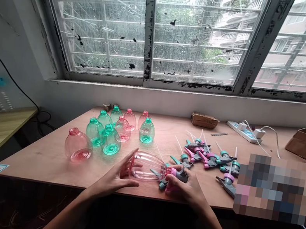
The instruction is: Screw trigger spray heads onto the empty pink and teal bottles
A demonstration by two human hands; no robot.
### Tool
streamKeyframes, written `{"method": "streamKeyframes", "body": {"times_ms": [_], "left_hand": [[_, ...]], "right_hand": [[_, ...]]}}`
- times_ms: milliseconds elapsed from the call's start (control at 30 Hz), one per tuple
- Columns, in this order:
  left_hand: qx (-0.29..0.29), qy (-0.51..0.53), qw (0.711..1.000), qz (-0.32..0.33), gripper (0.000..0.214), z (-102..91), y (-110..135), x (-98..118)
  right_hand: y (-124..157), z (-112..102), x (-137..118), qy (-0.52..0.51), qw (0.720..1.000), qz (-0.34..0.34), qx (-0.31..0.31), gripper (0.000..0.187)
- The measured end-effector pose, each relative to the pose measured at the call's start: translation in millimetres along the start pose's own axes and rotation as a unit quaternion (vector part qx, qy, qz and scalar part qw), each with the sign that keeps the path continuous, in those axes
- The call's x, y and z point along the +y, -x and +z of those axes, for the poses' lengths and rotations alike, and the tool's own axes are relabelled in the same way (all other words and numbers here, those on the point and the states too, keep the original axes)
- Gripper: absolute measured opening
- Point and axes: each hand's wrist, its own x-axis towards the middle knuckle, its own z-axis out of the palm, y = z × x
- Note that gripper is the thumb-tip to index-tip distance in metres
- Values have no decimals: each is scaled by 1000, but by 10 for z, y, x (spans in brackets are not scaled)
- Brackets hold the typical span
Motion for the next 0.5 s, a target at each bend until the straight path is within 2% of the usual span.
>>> {"method": "streamKeyframes", "body": {"times_ms": [100, 200, 333, 500], "left_hand": [[-8, -1, 1000, 17, 112, 17, 8, 2], [0, 6, 1000, 3, 122, 18, 7, 8], [0, 9, 1000, -13, 107, -2, -1, 5], [-13, -5, 1000, 27, 106, 5, 12, -15]], "right_hand": [[-2, -1, 1, 3, 1000, -3, 2, 46], [-14, -7, -4, 33, 999, -8, -1, 46], [-19, -9, 6, 50, 998, -26, -1, 44], [-12, -12, 27, 4, 1000, 0, 0, 45]]}}
